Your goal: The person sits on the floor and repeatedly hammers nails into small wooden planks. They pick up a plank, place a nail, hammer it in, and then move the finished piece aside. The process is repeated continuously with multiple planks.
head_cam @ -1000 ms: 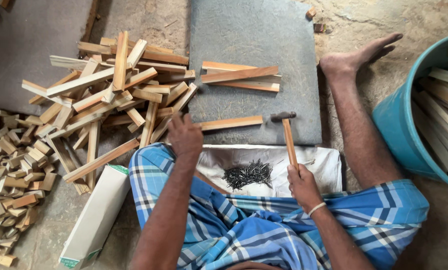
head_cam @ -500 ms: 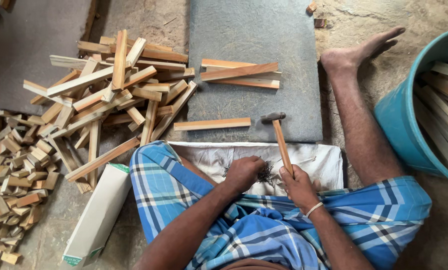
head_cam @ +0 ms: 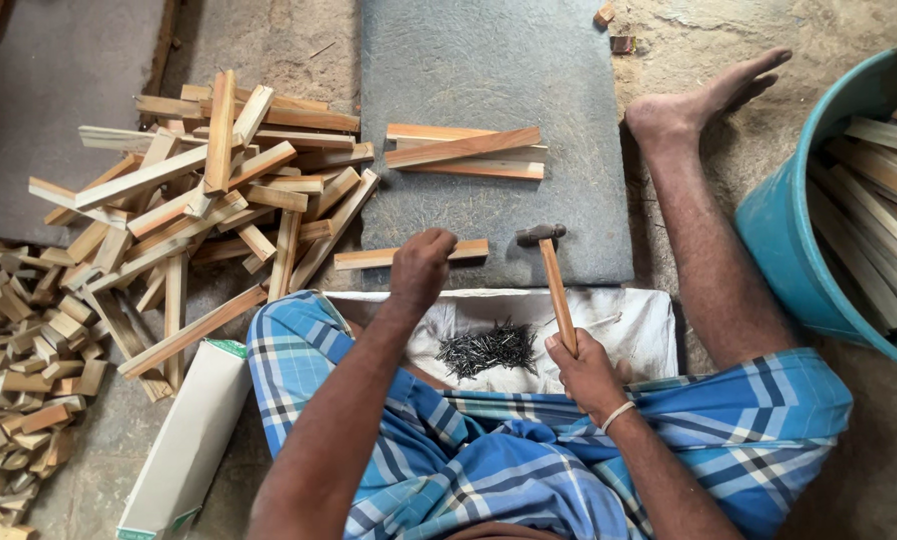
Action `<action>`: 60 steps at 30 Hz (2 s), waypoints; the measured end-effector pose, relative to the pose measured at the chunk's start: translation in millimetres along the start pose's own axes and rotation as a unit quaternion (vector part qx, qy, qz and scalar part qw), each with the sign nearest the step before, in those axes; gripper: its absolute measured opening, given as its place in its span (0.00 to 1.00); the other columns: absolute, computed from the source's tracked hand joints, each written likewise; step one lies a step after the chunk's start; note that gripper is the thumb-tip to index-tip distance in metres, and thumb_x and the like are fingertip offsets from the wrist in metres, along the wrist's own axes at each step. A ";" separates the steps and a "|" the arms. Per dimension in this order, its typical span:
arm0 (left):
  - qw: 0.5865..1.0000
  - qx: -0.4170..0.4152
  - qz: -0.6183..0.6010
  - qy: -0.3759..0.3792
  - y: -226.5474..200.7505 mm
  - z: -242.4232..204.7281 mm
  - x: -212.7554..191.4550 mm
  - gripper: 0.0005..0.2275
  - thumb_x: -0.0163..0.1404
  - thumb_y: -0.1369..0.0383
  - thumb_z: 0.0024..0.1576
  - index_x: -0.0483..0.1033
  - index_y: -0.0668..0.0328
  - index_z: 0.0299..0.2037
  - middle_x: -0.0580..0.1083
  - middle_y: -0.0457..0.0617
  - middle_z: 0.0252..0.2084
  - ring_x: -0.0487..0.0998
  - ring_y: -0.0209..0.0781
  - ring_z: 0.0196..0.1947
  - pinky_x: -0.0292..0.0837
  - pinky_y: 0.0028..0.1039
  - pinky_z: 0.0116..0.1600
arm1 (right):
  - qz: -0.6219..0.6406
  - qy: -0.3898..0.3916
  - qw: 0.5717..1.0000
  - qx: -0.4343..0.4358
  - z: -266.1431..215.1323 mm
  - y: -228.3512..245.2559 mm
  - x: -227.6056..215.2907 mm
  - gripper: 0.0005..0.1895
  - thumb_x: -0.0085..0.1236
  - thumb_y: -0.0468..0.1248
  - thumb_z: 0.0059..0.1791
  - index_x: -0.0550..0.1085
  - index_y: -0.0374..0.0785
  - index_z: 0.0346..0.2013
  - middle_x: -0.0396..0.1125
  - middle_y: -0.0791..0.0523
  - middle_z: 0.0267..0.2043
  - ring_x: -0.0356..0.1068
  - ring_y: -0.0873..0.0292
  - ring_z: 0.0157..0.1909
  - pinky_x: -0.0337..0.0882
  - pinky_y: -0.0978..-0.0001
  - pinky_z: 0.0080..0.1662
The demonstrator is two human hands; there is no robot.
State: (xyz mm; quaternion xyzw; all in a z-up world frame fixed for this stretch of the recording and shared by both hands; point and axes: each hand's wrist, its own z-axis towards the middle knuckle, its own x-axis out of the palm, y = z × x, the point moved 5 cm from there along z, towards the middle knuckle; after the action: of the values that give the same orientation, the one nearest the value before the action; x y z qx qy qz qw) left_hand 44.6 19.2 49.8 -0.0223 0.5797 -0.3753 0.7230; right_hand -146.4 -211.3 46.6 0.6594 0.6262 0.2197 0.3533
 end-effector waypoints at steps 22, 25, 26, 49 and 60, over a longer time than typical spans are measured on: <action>0.978 -0.105 -0.177 0.034 -6.5 5.1 54.2 0.17 0.56 0.74 0.58 0.68 0.55 0.56 0.78 0.51 0.42 0.79 0.48 0.43 0.76 0.39 0.48 | -0.317 -0.166 0.882 -0.306 -34.0 41.3 -8.6 0.17 0.48 0.48 0.57 0.67 0.37 0.50 0.72 0.45 0.31 0.73 0.38 0.33 0.69 0.44 0.33; 0.979 -0.111 -0.167 0.038 -6.0 4.1 56.7 0.16 0.56 0.73 0.60 0.69 0.55 0.57 0.77 0.51 0.42 0.79 0.47 0.42 0.78 0.38 0.47 | -0.414 -0.168 0.850 -0.278 -35.2 54.1 1.5 0.18 0.49 0.47 0.55 0.65 0.38 0.53 0.74 0.46 0.34 0.73 0.37 0.30 0.70 0.42 0.33; 0.981 -0.107 -0.156 0.034 -7.4 4.8 55.5 0.15 0.56 0.72 0.61 0.69 0.55 0.57 0.77 0.52 0.42 0.79 0.47 0.41 0.77 0.38 0.46 | -0.427 -0.167 0.845 -0.277 -34.8 57.7 2.9 0.18 0.49 0.46 0.55 0.65 0.37 0.53 0.74 0.46 0.34 0.74 0.38 0.29 0.71 0.43 0.32; 0.979 0.174 -0.021 0.109 -17.3 -1.0 -13.8 0.25 0.49 0.81 0.49 0.73 0.60 0.59 0.73 0.60 0.62 0.75 0.58 0.55 0.70 0.44 0.60 | -0.264 -0.182 0.917 -0.235 -14.3 -0.7 -23.3 0.09 0.49 0.40 0.55 0.67 0.37 0.45 0.69 0.43 0.29 0.71 0.37 0.32 0.68 0.45 0.34; 0.944 -0.074 0.251 -0.199 66.9 65.5 -197.3 0.18 0.51 0.77 0.53 0.73 0.72 0.56 0.69 0.73 0.62 0.62 0.65 0.67 0.56 0.51 0.68 | 0.002 -0.063 0.998 0.009 21.2 -36.2 -17.8 0.15 0.48 0.46 0.56 0.65 0.38 0.33 0.57 0.60 0.20 0.57 0.64 0.17 0.59 0.69 0.19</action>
State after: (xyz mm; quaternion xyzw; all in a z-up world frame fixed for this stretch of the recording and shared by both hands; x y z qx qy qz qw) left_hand 126.0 153.0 202.0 -0.0032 0.4370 -0.1258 0.8906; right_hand -157.3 -234.0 8.7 0.6766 0.6032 0.1728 0.3853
